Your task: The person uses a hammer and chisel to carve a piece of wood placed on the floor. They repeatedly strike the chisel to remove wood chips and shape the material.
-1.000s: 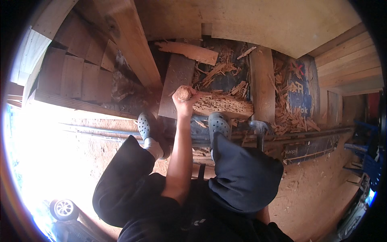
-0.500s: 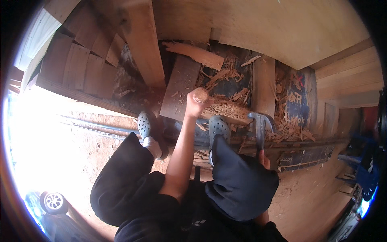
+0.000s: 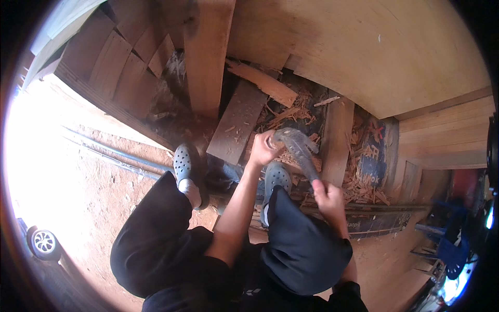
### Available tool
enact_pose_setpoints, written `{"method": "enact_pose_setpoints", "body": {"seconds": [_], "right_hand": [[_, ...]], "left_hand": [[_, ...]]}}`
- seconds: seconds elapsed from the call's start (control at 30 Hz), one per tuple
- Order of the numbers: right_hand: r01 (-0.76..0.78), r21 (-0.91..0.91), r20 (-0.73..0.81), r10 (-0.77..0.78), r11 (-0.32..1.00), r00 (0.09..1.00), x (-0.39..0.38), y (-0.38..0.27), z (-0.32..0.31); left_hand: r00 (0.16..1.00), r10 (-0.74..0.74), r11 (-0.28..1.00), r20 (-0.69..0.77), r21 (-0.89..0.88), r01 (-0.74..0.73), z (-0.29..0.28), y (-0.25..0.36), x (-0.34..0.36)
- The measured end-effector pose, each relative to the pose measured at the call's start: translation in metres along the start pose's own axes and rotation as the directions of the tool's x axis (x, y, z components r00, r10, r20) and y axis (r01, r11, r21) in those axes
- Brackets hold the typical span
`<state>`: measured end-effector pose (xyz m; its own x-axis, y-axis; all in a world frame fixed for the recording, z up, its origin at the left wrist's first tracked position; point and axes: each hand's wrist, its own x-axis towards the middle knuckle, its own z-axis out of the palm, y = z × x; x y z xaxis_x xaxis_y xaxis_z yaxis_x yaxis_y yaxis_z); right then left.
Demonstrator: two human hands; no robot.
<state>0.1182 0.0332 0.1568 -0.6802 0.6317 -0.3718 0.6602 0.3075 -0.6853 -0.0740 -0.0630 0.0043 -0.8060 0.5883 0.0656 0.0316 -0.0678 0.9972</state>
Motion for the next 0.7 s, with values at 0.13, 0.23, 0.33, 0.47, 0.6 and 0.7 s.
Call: {"method": "enact_pose_setpoints", "body": {"seconds": [0.13, 0.23, 0.33, 0.47, 0.6, 0.7], "right_hand": [[0.069, 0.157, -0.115, -0.051, 0.985, 0.992, -0.024, -0.017, -0.063], [0.459, 0.630, -0.233, -0.411, 0.627, 0.881, -0.038, -0.053, -0.108], [0.705, 0.640, -0.378, -0.674, 0.305, 0.635, -0.026, -0.076, -0.111], [0.705, 0.653, -0.478, -0.572, 0.276, 0.667, 0.012, -0.039, -0.026], [0.322, -0.062, -0.170, -0.328, 0.945, 0.929, 0.021, 0.021, 0.018], [-0.094, 0.203, -0.110, 0.118, 0.975, 0.987, 0.010, 0.022, -0.011]], "left_hand": [[0.998, -0.056, 0.998, -0.027, 0.007, 0.057, -0.008, 0.000, 0.003], [0.997, -0.070, 0.997, -0.040, 0.014, 0.070, -0.009, -0.001, 0.003], [0.998, -0.053, 0.998, -0.047, 0.017, 0.054, -0.006, -0.002, 0.002], [0.998, -0.040, 0.997, -0.050, 0.062, 0.043, -0.004, -0.002, 0.004], [0.992, -0.120, 0.985, -0.032, 0.122, 0.123, -0.008, -0.001, 0.009], [0.994, -0.095, 0.994, -0.048, 0.050, 0.098, -0.006, -0.002, 0.009]]}}
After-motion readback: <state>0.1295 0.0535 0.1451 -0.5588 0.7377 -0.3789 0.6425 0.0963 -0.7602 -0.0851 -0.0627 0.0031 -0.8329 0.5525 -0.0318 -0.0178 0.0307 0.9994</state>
